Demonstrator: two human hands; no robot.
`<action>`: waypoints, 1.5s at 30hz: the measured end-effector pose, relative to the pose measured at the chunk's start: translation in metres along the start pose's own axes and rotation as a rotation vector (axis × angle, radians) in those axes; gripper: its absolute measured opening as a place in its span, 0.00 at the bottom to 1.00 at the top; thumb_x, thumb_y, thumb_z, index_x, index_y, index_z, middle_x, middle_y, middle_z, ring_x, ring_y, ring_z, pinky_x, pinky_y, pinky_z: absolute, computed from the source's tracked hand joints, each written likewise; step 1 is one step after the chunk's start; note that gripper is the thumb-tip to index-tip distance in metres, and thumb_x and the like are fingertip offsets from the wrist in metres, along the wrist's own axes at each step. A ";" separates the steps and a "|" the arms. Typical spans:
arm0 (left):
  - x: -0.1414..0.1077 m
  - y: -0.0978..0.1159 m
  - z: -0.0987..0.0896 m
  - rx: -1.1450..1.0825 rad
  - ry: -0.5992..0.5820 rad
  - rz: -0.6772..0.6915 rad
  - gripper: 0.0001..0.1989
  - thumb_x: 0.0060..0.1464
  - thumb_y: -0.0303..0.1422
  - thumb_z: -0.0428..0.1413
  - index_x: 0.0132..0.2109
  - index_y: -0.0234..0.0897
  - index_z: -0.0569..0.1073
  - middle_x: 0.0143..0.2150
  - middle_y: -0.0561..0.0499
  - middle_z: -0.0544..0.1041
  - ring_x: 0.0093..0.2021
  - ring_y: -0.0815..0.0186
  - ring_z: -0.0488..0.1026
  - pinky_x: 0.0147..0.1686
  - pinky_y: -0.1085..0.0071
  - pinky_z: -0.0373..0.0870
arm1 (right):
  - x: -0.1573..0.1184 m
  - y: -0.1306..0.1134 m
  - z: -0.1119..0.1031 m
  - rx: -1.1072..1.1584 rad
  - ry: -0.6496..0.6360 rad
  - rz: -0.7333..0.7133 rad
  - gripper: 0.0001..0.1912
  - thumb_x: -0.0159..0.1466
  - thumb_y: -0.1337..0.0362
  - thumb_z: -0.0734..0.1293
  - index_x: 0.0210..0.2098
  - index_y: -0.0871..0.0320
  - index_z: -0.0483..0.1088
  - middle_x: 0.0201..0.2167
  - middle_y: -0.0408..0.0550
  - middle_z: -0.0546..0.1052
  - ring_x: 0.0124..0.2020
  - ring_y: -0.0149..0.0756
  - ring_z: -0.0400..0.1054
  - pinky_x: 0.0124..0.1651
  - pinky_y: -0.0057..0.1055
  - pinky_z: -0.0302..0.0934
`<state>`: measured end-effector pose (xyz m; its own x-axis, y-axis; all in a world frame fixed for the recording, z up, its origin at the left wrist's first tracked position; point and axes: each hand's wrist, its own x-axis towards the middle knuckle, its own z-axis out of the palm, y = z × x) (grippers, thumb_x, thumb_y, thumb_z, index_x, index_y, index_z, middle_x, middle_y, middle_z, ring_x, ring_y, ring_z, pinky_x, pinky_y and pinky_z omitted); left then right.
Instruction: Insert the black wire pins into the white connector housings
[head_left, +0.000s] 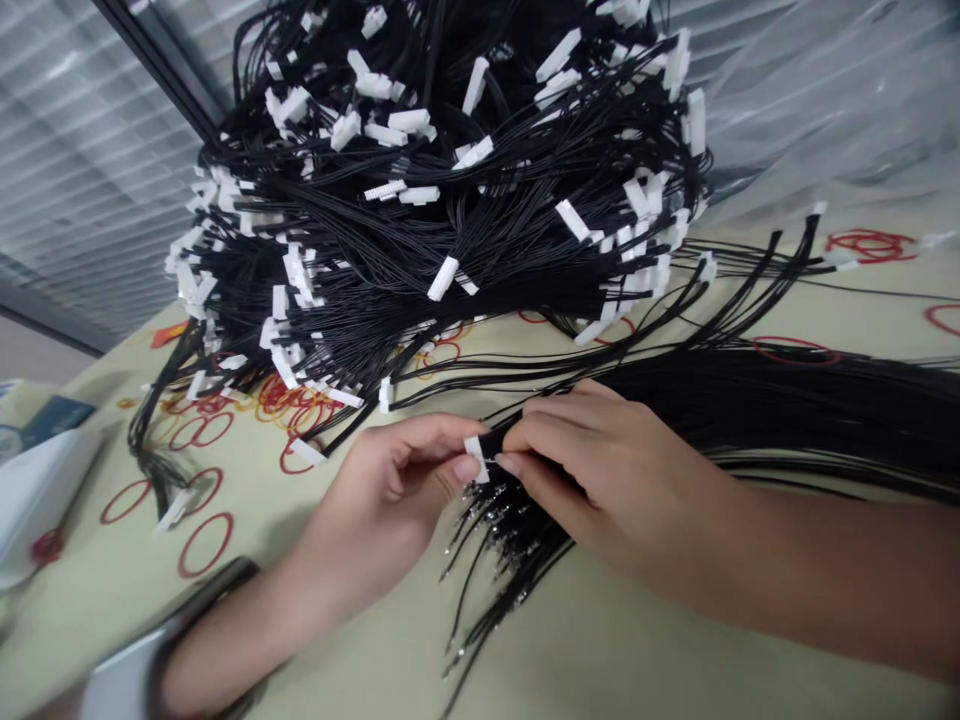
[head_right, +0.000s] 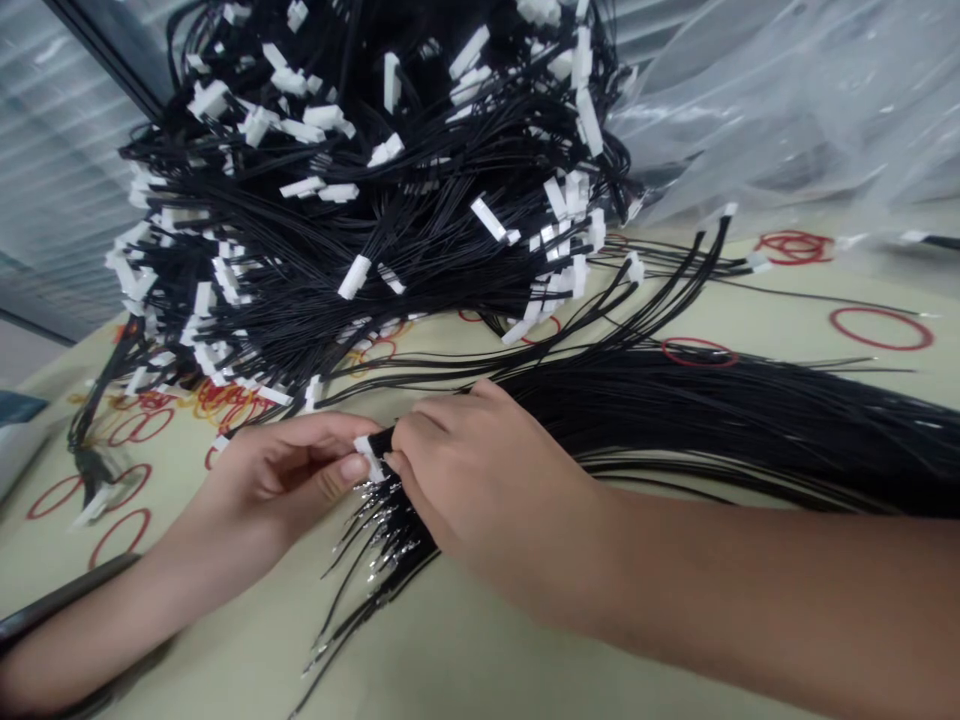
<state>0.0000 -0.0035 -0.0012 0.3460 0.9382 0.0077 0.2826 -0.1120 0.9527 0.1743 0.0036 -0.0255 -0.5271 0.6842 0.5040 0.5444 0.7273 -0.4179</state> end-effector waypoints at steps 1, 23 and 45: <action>0.000 0.000 0.000 0.008 0.001 0.010 0.15 0.50 0.18 0.53 0.38 0.44 0.75 0.28 0.62 0.76 0.31 0.80 0.72 0.31 0.92 0.66 | 0.000 0.000 0.001 0.002 0.008 -0.010 0.12 0.63 0.70 0.57 0.25 0.62 0.67 0.22 0.42 0.67 0.25 0.29 0.59 0.33 0.30 0.48; 0.007 0.005 -0.005 0.013 -0.001 0.030 0.07 0.52 0.22 0.53 0.37 0.35 0.73 0.23 0.57 0.70 0.26 0.74 0.68 0.26 0.81 0.65 | -0.002 0.000 -0.002 0.213 0.055 0.117 0.10 0.63 0.72 0.57 0.43 0.58 0.60 0.33 0.41 0.69 0.33 0.24 0.63 0.33 0.21 0.56; 0.002 0.005 0.004 0.169 -0.032 0.019 0.05 0.52 0.23 0.52 0.35 0.30 0.72 0.31 0.48 0.75 0.32 0.68 0.71 0.32 0.75 0.67 | -0.004 -0.002 -0.002 0.218 -0.009 -0.052 0.08 0.60 0.76 0.56 0.32 0.61 0.63 0.28 0.42 0.66 0.30 0.24 0.59 0.33 0.22 0.54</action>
<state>0.0053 -0.0031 0.0023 0.3802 0.9248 0.0132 0.4215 -0.1859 0.8875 0.1767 -0.0001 -0.0251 -0.5569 0.6454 0.5228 0.3630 0.7553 -0.5457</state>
